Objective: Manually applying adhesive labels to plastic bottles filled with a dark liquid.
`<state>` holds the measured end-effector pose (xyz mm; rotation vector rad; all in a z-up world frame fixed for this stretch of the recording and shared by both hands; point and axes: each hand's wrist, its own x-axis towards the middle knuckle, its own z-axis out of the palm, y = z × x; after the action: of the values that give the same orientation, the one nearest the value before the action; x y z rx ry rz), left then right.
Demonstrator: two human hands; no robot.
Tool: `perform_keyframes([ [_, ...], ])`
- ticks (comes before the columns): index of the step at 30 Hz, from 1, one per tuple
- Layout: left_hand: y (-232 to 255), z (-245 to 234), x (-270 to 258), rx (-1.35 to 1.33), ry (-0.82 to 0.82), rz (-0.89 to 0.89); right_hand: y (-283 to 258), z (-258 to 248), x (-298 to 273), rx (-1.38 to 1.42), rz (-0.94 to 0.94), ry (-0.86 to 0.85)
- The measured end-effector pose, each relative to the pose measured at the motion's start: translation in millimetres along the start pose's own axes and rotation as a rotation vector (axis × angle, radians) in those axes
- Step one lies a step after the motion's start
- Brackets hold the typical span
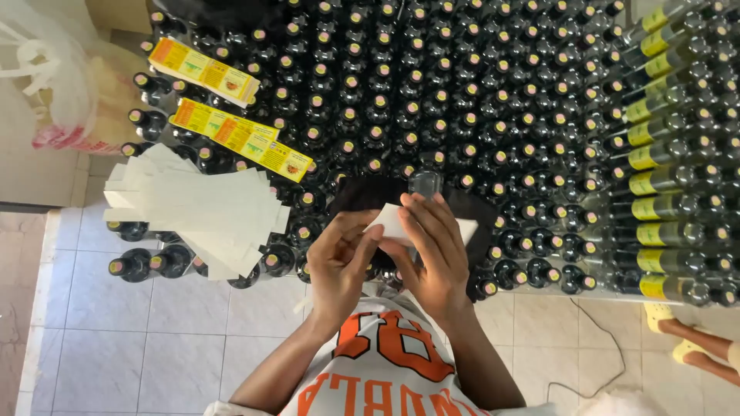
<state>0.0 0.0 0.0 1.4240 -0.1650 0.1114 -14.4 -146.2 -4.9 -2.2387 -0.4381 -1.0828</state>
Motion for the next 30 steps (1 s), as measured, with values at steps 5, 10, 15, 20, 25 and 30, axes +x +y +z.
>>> perform_keyframes([
  [5,-13.5,6.5,-8.0,-0.208,-0.044,-0.142,-4.4,-19.9,-4.8,0.096,0.171,-0.047],
  [10,-18.5,17.9,-9.3,-0.258,-0.093,-0.198,-4.3,-35.8,-25.3,0.297,0.546,-0.043],
  [15,-21.8,30.2,-20.2,-0.237,-0.152,-0.239,21.5,-44.6,-58.0,0.716,1.008,0.151],
  [20,-30.9,14.2,-12.2,-0.195,-0.033,-0.209,4.7,-65.8,-48.1,0.641,0.968,0.172],
  [25,3.4,19.3,0.5,-0.249,0.086,-0.222,-13.0,-85.6,-47.6,0.575,0.962,-0.258],
  [30,-9.6,19.7,-32.8,-0.385,-0.113,-0.111,-12.8,-73.8,-51.8,0.747,0.985,0.075],
])
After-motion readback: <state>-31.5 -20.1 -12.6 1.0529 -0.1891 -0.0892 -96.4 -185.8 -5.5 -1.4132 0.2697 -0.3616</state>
